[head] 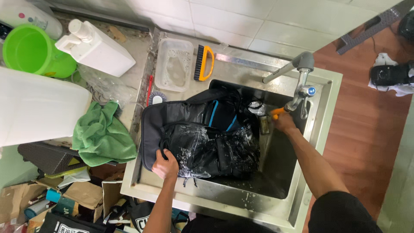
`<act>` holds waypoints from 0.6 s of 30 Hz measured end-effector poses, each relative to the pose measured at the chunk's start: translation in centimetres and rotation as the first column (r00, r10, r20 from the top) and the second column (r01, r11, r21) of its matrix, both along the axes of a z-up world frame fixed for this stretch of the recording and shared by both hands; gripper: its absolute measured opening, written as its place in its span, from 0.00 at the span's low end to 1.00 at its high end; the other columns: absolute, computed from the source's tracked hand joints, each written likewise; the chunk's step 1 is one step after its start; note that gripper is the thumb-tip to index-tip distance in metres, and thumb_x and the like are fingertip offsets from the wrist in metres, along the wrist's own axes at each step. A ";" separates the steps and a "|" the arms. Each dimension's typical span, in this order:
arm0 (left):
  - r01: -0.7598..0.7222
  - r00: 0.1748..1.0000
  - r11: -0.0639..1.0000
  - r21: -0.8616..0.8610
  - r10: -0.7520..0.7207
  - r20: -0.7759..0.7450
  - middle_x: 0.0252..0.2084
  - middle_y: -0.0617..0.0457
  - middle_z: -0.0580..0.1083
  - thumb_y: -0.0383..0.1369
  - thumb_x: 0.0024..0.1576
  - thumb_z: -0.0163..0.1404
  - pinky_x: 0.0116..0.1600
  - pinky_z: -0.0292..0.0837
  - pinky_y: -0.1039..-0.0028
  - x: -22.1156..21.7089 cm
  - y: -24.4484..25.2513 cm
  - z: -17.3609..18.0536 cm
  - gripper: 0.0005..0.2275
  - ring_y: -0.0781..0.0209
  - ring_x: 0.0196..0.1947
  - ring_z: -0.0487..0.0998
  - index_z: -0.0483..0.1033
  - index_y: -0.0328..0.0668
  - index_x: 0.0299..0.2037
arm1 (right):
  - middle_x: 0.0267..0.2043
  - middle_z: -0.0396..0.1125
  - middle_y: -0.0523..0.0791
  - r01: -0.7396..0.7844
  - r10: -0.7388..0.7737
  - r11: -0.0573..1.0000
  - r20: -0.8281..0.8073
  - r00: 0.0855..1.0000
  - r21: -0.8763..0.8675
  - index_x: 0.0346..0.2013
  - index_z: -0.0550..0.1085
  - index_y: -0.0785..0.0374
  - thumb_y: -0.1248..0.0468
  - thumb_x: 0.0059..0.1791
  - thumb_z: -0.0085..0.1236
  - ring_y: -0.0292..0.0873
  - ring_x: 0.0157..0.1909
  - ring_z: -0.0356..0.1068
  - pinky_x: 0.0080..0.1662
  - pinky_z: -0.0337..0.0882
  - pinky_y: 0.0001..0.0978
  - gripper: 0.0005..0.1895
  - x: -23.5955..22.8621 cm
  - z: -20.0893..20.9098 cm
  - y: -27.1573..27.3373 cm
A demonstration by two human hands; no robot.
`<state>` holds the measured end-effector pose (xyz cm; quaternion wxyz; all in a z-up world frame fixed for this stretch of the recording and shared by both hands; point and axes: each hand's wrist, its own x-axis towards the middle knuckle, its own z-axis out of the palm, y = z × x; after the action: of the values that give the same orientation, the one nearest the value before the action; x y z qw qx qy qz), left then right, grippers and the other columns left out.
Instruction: The person cleans a black bag in a sink by applying soap with a small brush, scrubbing the interior and exterior surfaces, and rinsing it with water from a faucet.
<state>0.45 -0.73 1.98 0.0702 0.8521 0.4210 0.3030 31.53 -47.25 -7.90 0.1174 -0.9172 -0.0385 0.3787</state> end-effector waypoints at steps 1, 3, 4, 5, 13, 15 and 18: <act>0.007 1.000 1.000 -0.015 -0.007 0.009 0.06 0.59 0.55 0.36 0.59 0.52 0.21 0.62 0.76 -0.2 -0.1 0.2 0.17 0.54 0.06 0.62 0.61 0.55 0.18 | 0.51 0.77 0.55 0.059 -0.057 0.998 -0.043 0.997 0.036 0.56 0.77 0.60 0.49 0.46 0.56 0.61 0.58 0.75 0.61 0.71 0.59 0.28 -1.0 1.1 0.3; 0.002 0.999 1.000 -0.018 -0.001 0.033 0.06 0.59 0.55 0.36 0.59 0.52 0.21 0.61 0.77 0.7 0.5 -0.1 0.17 0.55 0.06 0.62 0.62 0.55 0.18 | 0.49 0.77 0.54 0.105 -0.099 0.991 -0.073 0.992 0.083 0.56 0.76 0.59 0.48 0.45 0.55 0.62 0.57 0.74 0.61 0.72 0.60 0.29 0.8 -1.0 0.4; -0.007 1.000 1.000 0.003 0.007 0.020 0.07 0.56 0.57 0.36 0.57 0.53 0.21 0.63 0.72 0.5 0.5 -0.5 0.16 0.50 0.08 0.65 0.63 0.54 0.18 | 0.49 0.77 0.54 0.110 -0.108 0.991 -0.039 0.993 0.073 0.56 0.76 0.59 0.48 0.47 0.55 0.62 0.56 0.75 0.60 0.72 0.60 0.28 1.2 -4.0 -1.2; -0.014 1.000 1.000 0.024 0.014 0.008 0.07 0.53 0.58 0.37 0.56 0.54 0.22 0.64 0.67 0.3 0.5 -0.9 0.15 0.46 0.10 0.68 0.64 0.54 0.19 | 0.49 0.77 0.55 0.116 -0.116 0.991 -0.004 0.993 0.063 0.56 0.76 0.60 0.47 0.49 0.55 0.63 0.56 0.76 0.59 0.71 0.60 0.27 1.5 -7.0 -2.9; -0.017 1.000 0.999 0.032 0.017 0.014 0.07 0.56 0.57 0.36 0.56 0.55 0.22 0.65 0.73 0.3 -0.5 0.3 0.15 0.51 0.08 0.65 0.66 0.54 0.19 | 0.53 0.78 0.53 -0.027 0.025 0.998 -0.033 0.999 -0.056 0.50 0.82 0.60 0.47 0.46 0.48 0.61 0.59 0.74 0.65 0.72 0.55 0.28 0.2 1.0 1.5; -0.036 0.999 0.998 0.060 0.035 0.021 0.07 0.56 0.58 0.37 0.56 0.55 0.23 0.67 0.70 0.8 0.0 -0.3 0.14 0.49 0.09 0.67 0.66 0.55 0.19 | 0.49 0.79 0.52 -0.019 0.018 1.000 -0.034 0.999 -0.010 0.47 0.84 0.57 0.48 0.45 0.51 0.61 0.57 0.76 0.63 0.73 0.54 0.25 1.5 0.2 1.5; -0.042 0.999 0.997 0.064 0.041 0.007 0.08 0.53 0.59 0.37 0.56 0.55 0.23 0.68 0.67 0.4 -0.1 -0.5 0.14 0.47 0.11 0.69 0.66 0.55 0.19 | 0.58 0.75 0.54 0.069 -0.069 0.997 -0.002 0.998 -0.042 0.57 0.76 0.62 0.44 0.44 0.53 0.58 0.64 0.71 0.68 0.68 0.51 0.34 1.3 -1.9 0.0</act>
<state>0.82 -0.81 1.45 0.0380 0.8441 0.4284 0.3202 32.80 -47.28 -9.81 0.1111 -0.9196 0.0013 0.3769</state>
